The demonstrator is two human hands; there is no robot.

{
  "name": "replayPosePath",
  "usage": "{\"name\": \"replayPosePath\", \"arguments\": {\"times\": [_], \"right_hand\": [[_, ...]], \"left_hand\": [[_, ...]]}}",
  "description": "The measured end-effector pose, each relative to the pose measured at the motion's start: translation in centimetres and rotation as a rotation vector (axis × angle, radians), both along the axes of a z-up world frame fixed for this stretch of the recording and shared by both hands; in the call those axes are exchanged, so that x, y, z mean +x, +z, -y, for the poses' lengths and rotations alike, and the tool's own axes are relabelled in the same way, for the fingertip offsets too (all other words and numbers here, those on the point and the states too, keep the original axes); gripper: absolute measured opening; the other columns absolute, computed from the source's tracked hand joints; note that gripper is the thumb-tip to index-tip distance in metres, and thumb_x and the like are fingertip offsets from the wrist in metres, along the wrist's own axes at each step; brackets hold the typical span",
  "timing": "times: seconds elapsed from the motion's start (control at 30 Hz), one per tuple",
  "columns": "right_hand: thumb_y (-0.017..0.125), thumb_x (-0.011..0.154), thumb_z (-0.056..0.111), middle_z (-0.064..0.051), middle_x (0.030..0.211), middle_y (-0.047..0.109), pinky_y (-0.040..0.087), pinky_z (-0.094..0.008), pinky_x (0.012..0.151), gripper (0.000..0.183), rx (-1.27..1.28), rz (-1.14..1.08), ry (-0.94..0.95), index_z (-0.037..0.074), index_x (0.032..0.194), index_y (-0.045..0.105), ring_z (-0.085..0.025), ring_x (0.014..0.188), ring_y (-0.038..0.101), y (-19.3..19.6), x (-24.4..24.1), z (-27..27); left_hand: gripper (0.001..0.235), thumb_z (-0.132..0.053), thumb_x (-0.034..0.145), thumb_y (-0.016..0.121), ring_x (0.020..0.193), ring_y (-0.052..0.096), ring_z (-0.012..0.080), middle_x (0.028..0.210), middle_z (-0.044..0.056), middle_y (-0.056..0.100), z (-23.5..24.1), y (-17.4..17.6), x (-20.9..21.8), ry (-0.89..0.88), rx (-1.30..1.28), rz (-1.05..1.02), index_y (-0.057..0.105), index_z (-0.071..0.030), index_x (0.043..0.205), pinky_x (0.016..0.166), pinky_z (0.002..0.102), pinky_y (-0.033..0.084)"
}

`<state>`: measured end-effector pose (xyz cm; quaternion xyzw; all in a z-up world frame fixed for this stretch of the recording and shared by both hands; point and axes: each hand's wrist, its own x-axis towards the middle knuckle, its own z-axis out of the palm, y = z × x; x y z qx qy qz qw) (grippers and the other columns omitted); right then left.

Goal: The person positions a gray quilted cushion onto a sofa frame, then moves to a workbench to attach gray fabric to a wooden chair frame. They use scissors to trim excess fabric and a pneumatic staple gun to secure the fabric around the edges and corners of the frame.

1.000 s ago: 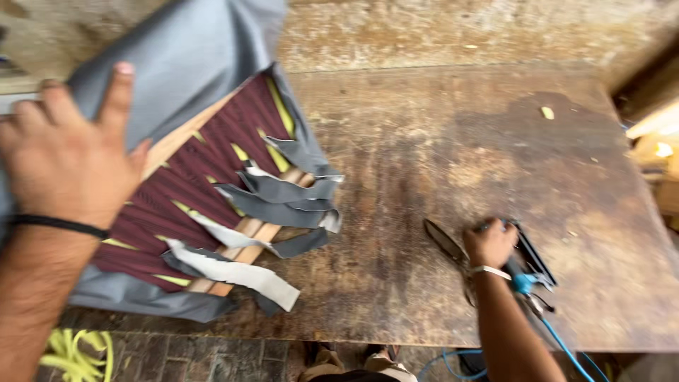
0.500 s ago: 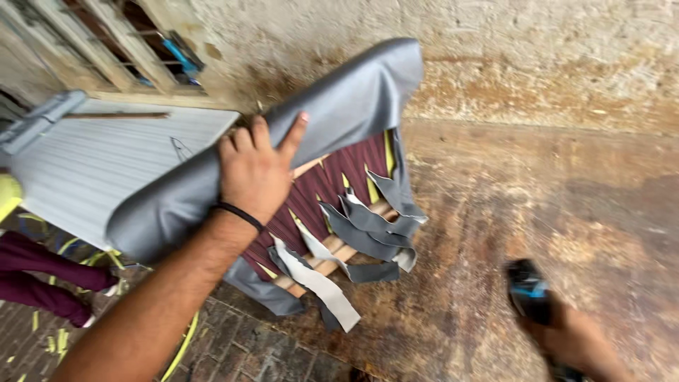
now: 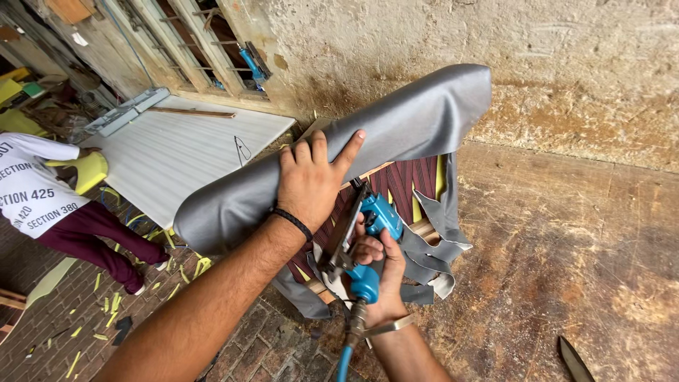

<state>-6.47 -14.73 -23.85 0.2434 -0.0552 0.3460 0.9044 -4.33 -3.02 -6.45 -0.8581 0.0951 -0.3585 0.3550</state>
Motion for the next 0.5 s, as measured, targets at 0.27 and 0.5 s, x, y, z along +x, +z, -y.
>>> {"name": "replayPosePath", "arguments": {"times": [0.27, 0.5], "right_hand": [[0.067, 0.092, 0.023, 0.008, 0.068, 0.057, 0.055, -0.020, 0.057, 0.037, 0.125, -0.151, 0.095, 0.001, 0.121, 0.058, -0.004, 0.057, 0.057, -0.1, -1.0, -1.9], [0.069, 0.087, 0.017, -0.005, 0.062, 0.059, 0.050, -0.033, 0.044, 0.033, -1.353, 0.363, -0.089, -0.005, 0.111, 0.063, -0.018, 0.046, 0.055, -7.1, 4.0, 10.3]], "left_hand": [[0.072, -0.024, 0.097, 0.055, 0.093, 0.056, 0.0311, 0.127, 0.019, 0.055, 0.4, 0.3, -0.7, 0.014, 0.013, -0.026, 0.030, -0.034, 0.163, 0.088, 0.052, 0.049], [0.077, -0.025, 0.091, 0.058, 0.105, 0.056, 0.0341, 0.135, 0.021, 0.053, 0.9, 0.4, -2.7, 0.011, -0.012, -0.098, 0.030, -0.026, 0.162, 0.093, 0.052, 0.046]]}}
